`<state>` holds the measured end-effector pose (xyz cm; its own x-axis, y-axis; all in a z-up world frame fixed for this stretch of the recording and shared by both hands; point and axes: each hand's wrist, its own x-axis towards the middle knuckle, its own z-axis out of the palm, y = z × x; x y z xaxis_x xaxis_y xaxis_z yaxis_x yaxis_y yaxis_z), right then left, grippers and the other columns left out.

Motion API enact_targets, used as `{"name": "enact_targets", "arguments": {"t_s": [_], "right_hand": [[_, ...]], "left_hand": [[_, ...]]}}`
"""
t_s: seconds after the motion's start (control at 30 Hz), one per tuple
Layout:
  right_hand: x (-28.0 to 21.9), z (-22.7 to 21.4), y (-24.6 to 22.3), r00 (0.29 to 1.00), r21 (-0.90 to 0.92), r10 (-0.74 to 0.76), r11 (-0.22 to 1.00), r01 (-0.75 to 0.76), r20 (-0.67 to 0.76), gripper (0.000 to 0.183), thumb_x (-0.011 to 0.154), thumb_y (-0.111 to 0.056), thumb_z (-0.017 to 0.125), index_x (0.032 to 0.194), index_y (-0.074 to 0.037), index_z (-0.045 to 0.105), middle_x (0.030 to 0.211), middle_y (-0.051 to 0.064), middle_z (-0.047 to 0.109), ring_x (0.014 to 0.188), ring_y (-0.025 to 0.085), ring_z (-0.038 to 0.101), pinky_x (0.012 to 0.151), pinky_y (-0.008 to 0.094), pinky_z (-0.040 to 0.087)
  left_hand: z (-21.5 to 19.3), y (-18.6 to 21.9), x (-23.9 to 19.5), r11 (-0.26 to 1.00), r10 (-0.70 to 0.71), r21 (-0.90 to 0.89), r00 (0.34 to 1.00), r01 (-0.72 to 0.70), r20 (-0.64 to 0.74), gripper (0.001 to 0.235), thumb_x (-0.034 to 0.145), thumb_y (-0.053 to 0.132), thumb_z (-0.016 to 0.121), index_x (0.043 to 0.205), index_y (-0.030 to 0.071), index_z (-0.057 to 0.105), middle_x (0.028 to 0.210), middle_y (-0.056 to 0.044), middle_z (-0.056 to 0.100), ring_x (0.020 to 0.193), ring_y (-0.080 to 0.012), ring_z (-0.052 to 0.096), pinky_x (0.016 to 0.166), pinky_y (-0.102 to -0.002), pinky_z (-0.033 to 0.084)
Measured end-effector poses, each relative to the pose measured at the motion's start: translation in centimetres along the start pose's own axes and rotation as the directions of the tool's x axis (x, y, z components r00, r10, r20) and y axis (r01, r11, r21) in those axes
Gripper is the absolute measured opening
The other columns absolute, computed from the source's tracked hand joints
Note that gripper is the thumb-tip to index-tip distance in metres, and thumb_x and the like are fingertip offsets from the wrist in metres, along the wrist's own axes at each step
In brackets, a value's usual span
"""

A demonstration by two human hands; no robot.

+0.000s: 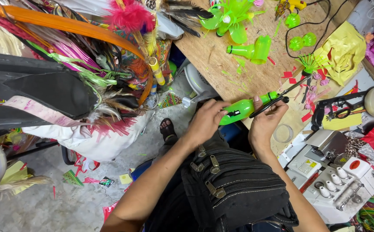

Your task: The person uses scissors to cut a green plastic bottle into sections. They first trim a pre-cut bottle piece, then cut a full bottle into multiple segments, placing the pieces on the workbench.

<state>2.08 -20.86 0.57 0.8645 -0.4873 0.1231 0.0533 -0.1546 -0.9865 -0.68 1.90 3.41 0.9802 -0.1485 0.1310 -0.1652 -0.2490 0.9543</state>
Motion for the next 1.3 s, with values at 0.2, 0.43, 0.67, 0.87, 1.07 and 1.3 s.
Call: {"name": "enact_targets", "arguments": {"t_s": [0.2, 0.43, 0.67, 0.87, 1.07, 1.3], "right_hand": [[-0.1, 0.5, 0.5, 0.996, 0.023, 0.069, 0.997, -0.068, -0.055, 0.050, 0.104, -0.015, 0.092, 0.123, -0.009, 0.046, 0.102, -0.003, 0.054, 0.086, 0.007, 0.074, 0.076, 0.020, 0.061], [-1.3, 0.9, -0.6, 0.997, 0.021, 0.066, 0.998, -0.065, -0.038, 0.051, 0.104, -0.011, 0.091, 0.124, -0.010, 0.044, 0.105, -0.003, 0.049, 0.091, 0.006, 0.071, 0.080, 0.022, 0.061], [-0.8, 1.4, -1.6, 0.999, 0.044, 0.028, 0.999, -0.026, -0.040, 0.050, 0.105, -0.008, 0.090, 0.123, -0.011, 0.044, 0.105, -0.003, 0.049, 0.091, 0.005, 0.070, 0.080, 0.021, 0.061], [-0.8, 1.6, -2.1, 0.999, 0.061, 0.009, 0.998, -0.006, -0.044, 0.049, 0.105, -0.007, 0.089, 0.121, -0.012, 0.043, 0.104, -0.004, 0.047, 0.088, 0.003, 0.067, 0.078, 0.020, 0.060], [-0.4, 0.7, -0.6, 0.999, 0.059, -0.008, 0.998, 0.010, -0.041, 0.048, 0.105, -0.007, 0.089, 0.122, -0.011, 0.044, 0.104, -0.003, 0.050, 0.090, 0.007, 0.071, 0.078, 0.021, 0.061], [-1.2, 2.7, -5.1, 0.992, 0.029, -0.127, 0.992, 0.126, 0.002, 0.054, 0.104, -0.003, 0.090, 0.127, -0.011, 0.042, 0.110, 0.000, 0.054, 0.099, 0.009, 0.072, 0.087, 0.025, 0.061]], "left_hand": [[2.9, -2.4, -1.8, 0.985, 0.006, 0.173, 0.997, 0.008, -0.083, 0.027, 0.109, 0.029, 0.071, 0.126, 0.009, 0.077, 0.105, -0.008, 0.066, 0.103, -0.0287, 0.069, 0.090, -0.037, 0.061], [2.9, -2.2, -2.0, 0.987, -0.069, 0.140, 0.992, 0.083, -0.101, 0.017, 0.107, 0.025, 0.075, 0.112, 0.009, 0.077, 0.097, -0.008, 0.064, 0.099, -0.0319, 0.069, 0.083, -0.042, 0.062], [2.1, -1.0, -1.2, 0.983, -0.185, -0.033, 0.978, 0.182, -0.095, 0.027, 0.108, 0.024, 0.075, 0.127, 0.006, 0.072, 0.104, -0.014, 0.068, 0.101, -0.0400, 0.076, 0.080, -0.047, 0.066], [2.2, -0.8, -1.0, 0.985, -0.171, -0.013, 0.981, 0.170, -0.089, 0.015, 0.109, 0.018, 0.070, 0.117, 0.006, 0.074, 0.101, -0.014, 0.068, 0.097, -0.0422, 0.077, 0.075, -0.046, 0.067], [1.8, -0.9, -0.6, 0.980, -0.197, -0.025, 0.980, 0.197, -0.003, 0.016, 0.111, 0.021, 0.065, 0.115, 0.006, 0.067, 0.107, -0.016, 0.066, 0.102, -0.0444, 0.077, 0.076, -0.048, 0.066], [3.9, -1.7, -0.5, 0.940, -0.165, -0.283, 0.980, 0.191, 0.114, 0.013, 0.106, 0.018, 0.073, 0.113, 0.007, 0.073, 0.101, -0.014, 0.072, 0.095, -0.0327, 0.078, 0.072, -0.043, 0.066]]}}
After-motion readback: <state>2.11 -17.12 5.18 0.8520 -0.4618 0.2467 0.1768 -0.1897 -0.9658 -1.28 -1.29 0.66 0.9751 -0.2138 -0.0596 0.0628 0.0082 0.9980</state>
